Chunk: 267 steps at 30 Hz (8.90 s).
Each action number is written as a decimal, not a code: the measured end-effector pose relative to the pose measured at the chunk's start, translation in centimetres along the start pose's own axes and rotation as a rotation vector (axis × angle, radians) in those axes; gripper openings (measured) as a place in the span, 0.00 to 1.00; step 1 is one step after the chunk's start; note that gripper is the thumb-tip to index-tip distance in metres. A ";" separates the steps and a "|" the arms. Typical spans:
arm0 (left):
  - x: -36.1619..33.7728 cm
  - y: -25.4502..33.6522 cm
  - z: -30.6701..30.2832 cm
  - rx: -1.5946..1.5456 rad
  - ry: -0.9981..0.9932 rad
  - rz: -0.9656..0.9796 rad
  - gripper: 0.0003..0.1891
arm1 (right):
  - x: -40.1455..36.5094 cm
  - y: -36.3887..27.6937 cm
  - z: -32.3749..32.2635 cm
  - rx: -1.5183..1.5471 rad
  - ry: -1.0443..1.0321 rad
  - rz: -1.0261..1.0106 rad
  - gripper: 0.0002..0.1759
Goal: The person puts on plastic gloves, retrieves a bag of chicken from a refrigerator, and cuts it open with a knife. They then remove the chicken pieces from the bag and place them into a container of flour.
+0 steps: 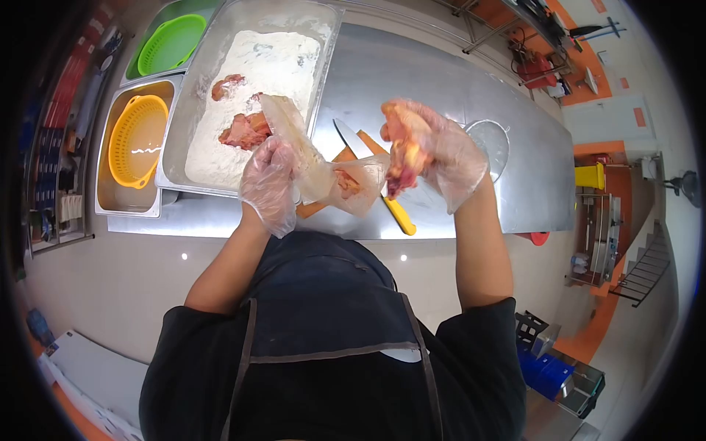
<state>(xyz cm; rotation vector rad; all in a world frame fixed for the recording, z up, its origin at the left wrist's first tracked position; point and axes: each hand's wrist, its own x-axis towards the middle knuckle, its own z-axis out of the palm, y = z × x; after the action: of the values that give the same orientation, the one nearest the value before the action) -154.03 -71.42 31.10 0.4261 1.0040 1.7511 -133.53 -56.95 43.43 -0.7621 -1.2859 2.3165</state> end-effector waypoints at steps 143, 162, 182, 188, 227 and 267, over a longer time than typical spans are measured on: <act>-1.6 6.5 3.0 0.913 -0.181 0.428 0.07 | 1.8 8.6 8.4 0.984 0.308 0.038 0.12; -0.9 6.4 0.2 -0.363 -0.329 -0.204 0.16 | 1.7 7.0 9.1 1.366 -0.086 -0.009 0.16; -2.6 3.1 -5.7 -0.434 -0.329 -0.323 0.23 | 3.5 3.8 11.9 -0.852 0.164 -0.004 0.17; -2.6 3.1 -1.6 0.117 -0.438 -0.221 0.20 | 0.0 7.3 10.8 -0.623 0.037 -0.114 0.10; -4.1 0.0 -1.2 0.815 -0.022 -0.207 0.16 | 9.2 11.9 0.7 -1.908 -0.810 0.196 0.15; -4.6 -1.6 0.1 1.115 -0.076 0.100 0.06 | 9.3 11.3 3.9 -2.101 -0.688 0.472 0.26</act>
<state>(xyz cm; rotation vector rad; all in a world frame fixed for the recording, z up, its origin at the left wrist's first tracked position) -151.11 -75.29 30.71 1.2282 1.8695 1.0867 -143.99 -59.95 32.87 -0.6055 -3.9663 0.3467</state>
